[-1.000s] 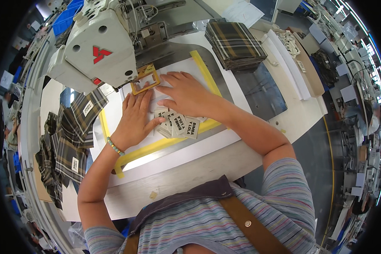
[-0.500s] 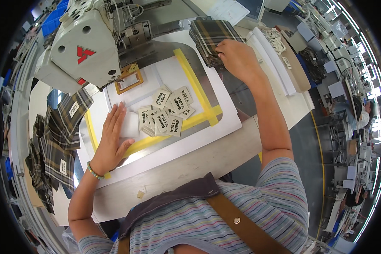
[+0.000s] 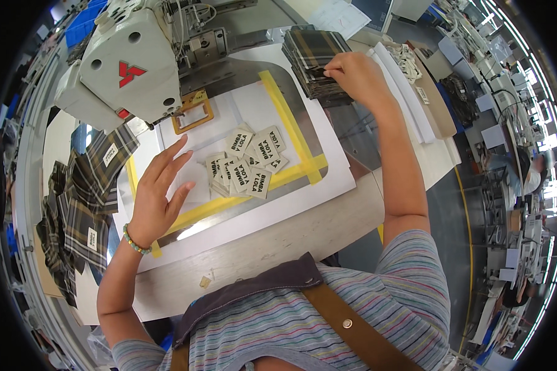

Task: The person uses a sewing machine to attach small rectangular labels to plaid fabric pieces. They pick up a fabric piece, place a label on it, and guide it through the machine to sew the label in place. The finished pieces are stacked to the left of the machine.

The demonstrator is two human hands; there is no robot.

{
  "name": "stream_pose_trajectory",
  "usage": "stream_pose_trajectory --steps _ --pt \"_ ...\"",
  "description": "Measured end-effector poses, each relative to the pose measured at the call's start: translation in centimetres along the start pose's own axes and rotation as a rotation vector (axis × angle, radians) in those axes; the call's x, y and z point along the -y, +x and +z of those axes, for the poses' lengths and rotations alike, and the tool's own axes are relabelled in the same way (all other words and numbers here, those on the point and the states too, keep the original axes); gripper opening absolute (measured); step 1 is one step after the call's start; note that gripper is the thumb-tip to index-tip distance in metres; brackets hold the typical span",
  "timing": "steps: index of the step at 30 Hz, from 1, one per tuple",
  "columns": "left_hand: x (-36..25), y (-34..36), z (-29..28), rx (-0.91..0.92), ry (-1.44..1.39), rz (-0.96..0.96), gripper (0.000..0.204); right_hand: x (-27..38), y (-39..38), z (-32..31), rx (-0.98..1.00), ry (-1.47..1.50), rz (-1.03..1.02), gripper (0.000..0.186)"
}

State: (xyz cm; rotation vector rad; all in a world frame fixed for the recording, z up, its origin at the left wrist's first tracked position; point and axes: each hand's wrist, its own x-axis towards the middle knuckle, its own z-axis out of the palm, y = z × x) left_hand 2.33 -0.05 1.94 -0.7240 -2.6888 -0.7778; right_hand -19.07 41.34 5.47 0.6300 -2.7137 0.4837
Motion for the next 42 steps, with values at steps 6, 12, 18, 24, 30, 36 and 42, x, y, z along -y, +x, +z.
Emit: stream_pose_trajectory --steps 6,12,18,24,30,36,42 --pt "-0.6 0.5 -0.2 -0.036 -0.041 0.046 0.039 1.4 1.2 -1.7 0.018 -0.064 0.102 0.018" --pt "-0.5 1.8 0.2 -0.065 -0.023 0.1 0.034 3.5 2.1 -1.0 -0.367 -0.127 -0.109 0.017" --pt "-1.0 5.0 2.6 -0.185 0.092 0.25 0.031 10.4 0.4 5.2 -0.28 -0.124 -0.485 0.006" --pt "0.3 8.9 6.1 -0.223 0.253 0.264 0.031 13.0 -2.4 9.1 -0.12 -0.123 -0.629 0.002" --pt "2.4 10.2 7.5 -0.214 0.3 0.247 0.014 13.1 -3.3 7.9 -0.153 -0.044 -0.612 0.005" --pt "3.0 9.3 7.5 -0.256 0.25 0.184 0.007 9.5 -3.8 6.8 -0.169 -0.191 -0.551 0.011" --pt "3.3 7.8 6.6 -0.196 0.289 0.176 0.006 10.0 -2.8 7.4 -0.204 -0.165 -0.574 0.008"
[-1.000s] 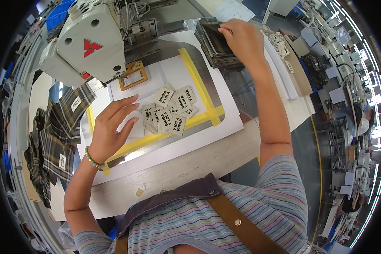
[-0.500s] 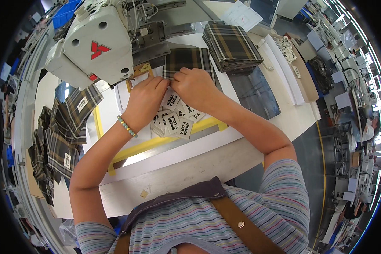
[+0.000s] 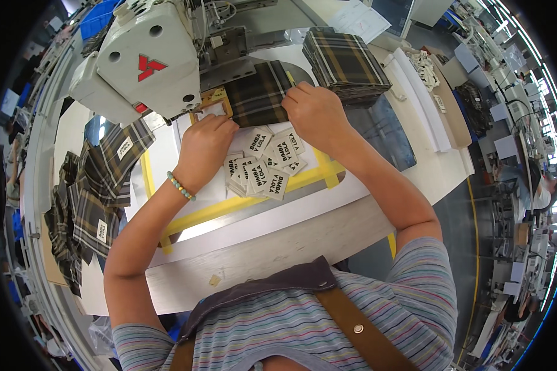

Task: The person uses a sewing machine to attach small rectangular labels to plaid fabric pieces. They pick up a fabric piece, place a label on it, and guide it through the machine to sew the label in place. The finished pieces are stacked to the left of the machine.

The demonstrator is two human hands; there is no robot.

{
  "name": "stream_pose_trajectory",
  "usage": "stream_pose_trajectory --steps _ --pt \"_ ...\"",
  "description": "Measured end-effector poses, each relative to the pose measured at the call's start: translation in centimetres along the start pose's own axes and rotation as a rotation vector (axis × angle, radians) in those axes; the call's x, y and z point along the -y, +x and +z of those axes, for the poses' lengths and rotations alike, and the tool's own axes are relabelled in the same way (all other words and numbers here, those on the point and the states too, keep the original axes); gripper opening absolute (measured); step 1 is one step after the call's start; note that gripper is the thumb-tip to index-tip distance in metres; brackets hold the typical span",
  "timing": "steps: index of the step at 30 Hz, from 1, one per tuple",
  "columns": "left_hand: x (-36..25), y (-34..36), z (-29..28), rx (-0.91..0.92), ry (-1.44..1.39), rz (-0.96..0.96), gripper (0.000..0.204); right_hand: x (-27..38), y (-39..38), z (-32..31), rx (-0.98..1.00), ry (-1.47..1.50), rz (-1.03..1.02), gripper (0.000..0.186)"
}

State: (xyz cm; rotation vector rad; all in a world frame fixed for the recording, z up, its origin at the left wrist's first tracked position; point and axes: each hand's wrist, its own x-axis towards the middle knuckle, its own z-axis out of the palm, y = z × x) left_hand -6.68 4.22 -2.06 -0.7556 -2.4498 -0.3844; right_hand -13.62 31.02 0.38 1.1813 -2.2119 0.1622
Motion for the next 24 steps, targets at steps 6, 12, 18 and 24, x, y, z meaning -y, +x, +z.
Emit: stream_pose_trajectory --steps 6,12,18,24 --pt "1.0 -2.8 -2.9 0.068 0.172 0.049 0.013 1.2 0.7 1.1 0.031 0.094 0.002 0.006" --pt "2.6 -6.2 -5.4 0.116 0.233 -0.052 0.016 1.8 0.8 0.9 0.161 0.245 0.061 0.016" --pt "2.0 -7.1 -6.8 0.12 0.055 -0.073 0.038 3.5 -0.1 1.9 0.35 0.271 -0.019 0.051" --pt "2.5 -8.7 -6.8 0.224 0.112 -0.114 0.05 2.6 1.0 3.3 0.408 0.217 -0.021 0.058"
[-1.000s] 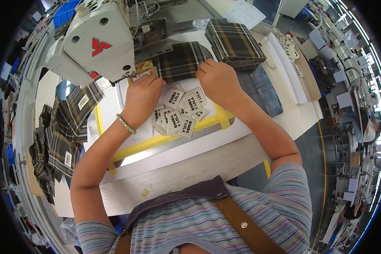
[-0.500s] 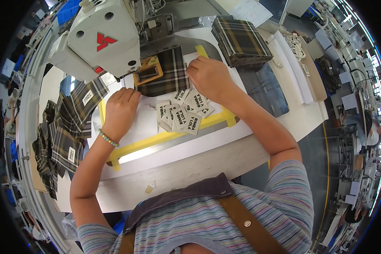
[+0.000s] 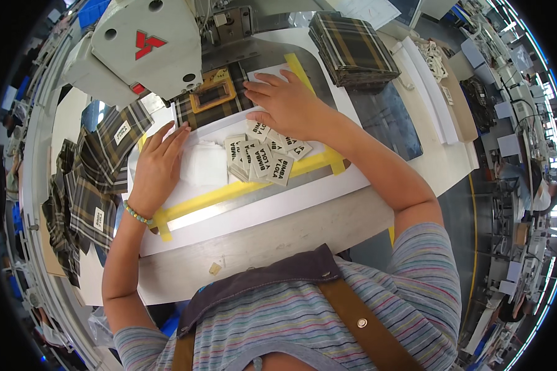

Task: The person uses a sewing machine to attach small rectangular labels to plaid fabric pieces. They pick up a fabric piece, place a label on it, and guide it through the machine to sew the label in place. The finished pieces are stacked to the left of the machine.

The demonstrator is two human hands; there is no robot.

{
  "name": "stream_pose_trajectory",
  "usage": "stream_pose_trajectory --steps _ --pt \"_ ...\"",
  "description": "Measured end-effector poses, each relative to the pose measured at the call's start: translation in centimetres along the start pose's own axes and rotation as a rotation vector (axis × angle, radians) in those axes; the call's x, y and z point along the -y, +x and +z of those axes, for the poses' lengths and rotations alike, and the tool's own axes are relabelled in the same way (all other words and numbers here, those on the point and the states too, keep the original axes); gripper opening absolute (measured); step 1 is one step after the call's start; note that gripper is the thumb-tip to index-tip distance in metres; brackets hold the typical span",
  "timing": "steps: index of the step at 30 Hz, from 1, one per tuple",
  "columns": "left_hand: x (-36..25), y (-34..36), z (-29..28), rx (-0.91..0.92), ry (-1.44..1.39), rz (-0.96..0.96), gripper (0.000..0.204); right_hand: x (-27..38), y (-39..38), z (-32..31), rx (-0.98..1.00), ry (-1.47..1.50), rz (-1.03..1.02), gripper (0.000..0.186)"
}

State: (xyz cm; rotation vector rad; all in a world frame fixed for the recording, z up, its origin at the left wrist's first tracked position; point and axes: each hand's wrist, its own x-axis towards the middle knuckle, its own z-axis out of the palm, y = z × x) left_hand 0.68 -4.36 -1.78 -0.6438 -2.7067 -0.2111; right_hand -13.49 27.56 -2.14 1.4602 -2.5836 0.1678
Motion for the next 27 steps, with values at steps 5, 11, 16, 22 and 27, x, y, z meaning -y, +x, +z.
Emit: stream_pose_trajectory --steps 5,11,16,22,27 --pt "-0.7 -1.7 -0.1 0.001 -0.057 -0.054 0.054 0.7 -1.2 -1.8 0.064 0.119 0.038 0.056" --pt "-0.4 -1.9 -0.1 0.029 -0.154 -0.084 0.063 1.0 -2.7 -0.3 0.013 0.124 0.011 0.052" --pt "-0.7 -2.0 -0.5 -0.024 -0.194 -0.135 0.062 -0.1 -2.8 -1.5 -0.017 0.262 -0.022 0.055" --pt "-0.7 -1.8 -0.9 -0.068 -0.196 -0.174 0.06 -0.3 -2.6 -0.5 -0.094 0.303 -0.028 0.056" --pt "-0.7 -1.8 -0.8 -0.076 -0.21 -0.159 0.06 0.2 -2.7 0.0 -0.022 0.186 -0.03 0.055"
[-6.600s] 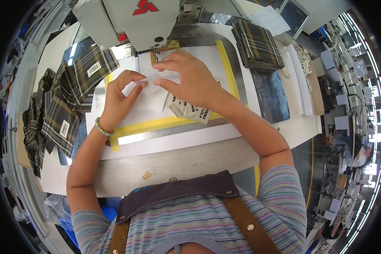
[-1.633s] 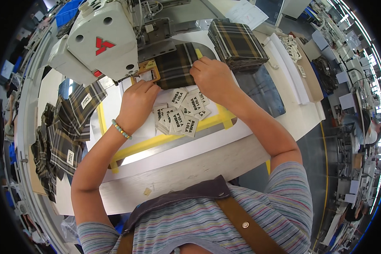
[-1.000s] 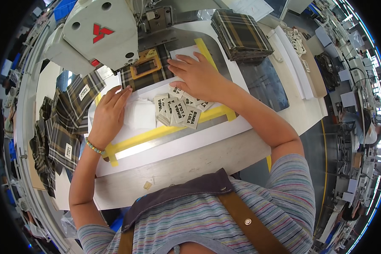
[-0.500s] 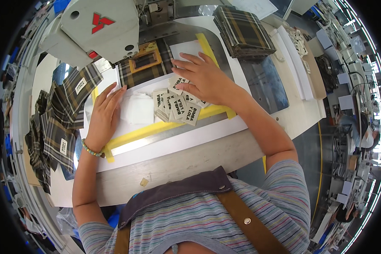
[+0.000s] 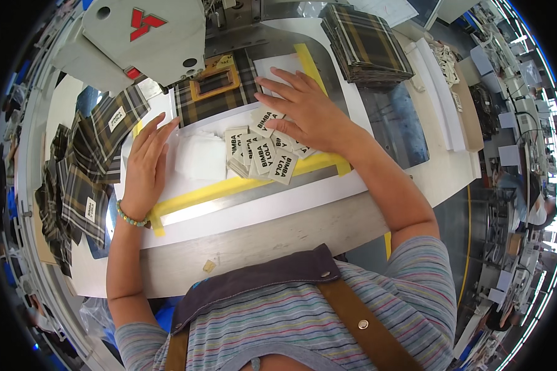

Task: The person uses a sewing machine to attach small rectangular labels to plaid fabric pieces. They pick up a fabric piece, place a label on it, and guide it through the machine to sew the label in place. The finished pieces are stacked to the left of the machine.

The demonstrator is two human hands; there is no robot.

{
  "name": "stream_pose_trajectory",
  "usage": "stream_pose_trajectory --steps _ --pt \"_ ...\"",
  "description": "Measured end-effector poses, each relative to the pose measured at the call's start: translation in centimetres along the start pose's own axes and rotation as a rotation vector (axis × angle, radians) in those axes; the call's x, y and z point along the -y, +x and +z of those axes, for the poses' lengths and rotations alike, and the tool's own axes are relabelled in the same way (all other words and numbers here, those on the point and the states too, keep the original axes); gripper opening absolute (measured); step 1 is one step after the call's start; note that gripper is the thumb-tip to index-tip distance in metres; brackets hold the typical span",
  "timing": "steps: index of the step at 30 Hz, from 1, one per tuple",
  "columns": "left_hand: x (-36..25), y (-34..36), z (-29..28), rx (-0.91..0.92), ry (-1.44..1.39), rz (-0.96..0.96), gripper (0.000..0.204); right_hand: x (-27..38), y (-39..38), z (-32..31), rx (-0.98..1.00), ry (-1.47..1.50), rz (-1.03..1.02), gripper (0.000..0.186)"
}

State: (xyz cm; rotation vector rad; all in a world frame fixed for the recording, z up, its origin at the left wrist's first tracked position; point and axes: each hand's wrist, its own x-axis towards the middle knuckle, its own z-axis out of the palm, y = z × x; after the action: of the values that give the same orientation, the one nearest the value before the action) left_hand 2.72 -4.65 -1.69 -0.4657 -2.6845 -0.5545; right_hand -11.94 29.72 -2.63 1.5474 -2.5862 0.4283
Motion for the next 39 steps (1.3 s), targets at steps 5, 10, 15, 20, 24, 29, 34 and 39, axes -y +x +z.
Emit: stream_pose_trajectory --steps 5,10,15,20,24,29,34,39 --pt "0.2 -0.1 0.1 0.007 -0.033 -0.041 0.059 0.4 0.1 -0.4 0.01 0.042 0.026 0.053" --pt "0.2 -0.1 0.2 -0.003 -0.049 -0.004 0.062 -0.3 0.0 -0.2 -0.006 0.047 0.006 0.051" --pt "-0.1 0.0 0.1 0.074 -0.061 0.008 0.064 -0.7 -0.2 0.1 -0.026 0.042 -0.017 0.05" --pt "0.1 -0.1 0.5 0.093 -0.01 0.017 0.061 -0.8 -0.1 0.6 -0.056 0.063 -0.001 0.049" --pt "0.1 -0.1 0.3 0.101 -0.007 -0.011 0.059 -1.1 -0.2 1.1 -0.108 0.106 -0.022 0.046" --pt "0.2 -0.3 0.7 0.1 -0.011 -0.027 0.059 -1.5 -0.3 0.0 -0.107 0.134 -0.016 0.042" --pt "0.4 -0.3 0.7 0.073 0.006 0.003 0.059 -1.0 -0.9 -6.1 -0.203 0.127 0.139 0.031" --pt "0.1 -0.2 0.5 0.015 0.015 0.029 0.058 0.2 -1.8 -6.7 0.038 0.236 0.256 0.027"
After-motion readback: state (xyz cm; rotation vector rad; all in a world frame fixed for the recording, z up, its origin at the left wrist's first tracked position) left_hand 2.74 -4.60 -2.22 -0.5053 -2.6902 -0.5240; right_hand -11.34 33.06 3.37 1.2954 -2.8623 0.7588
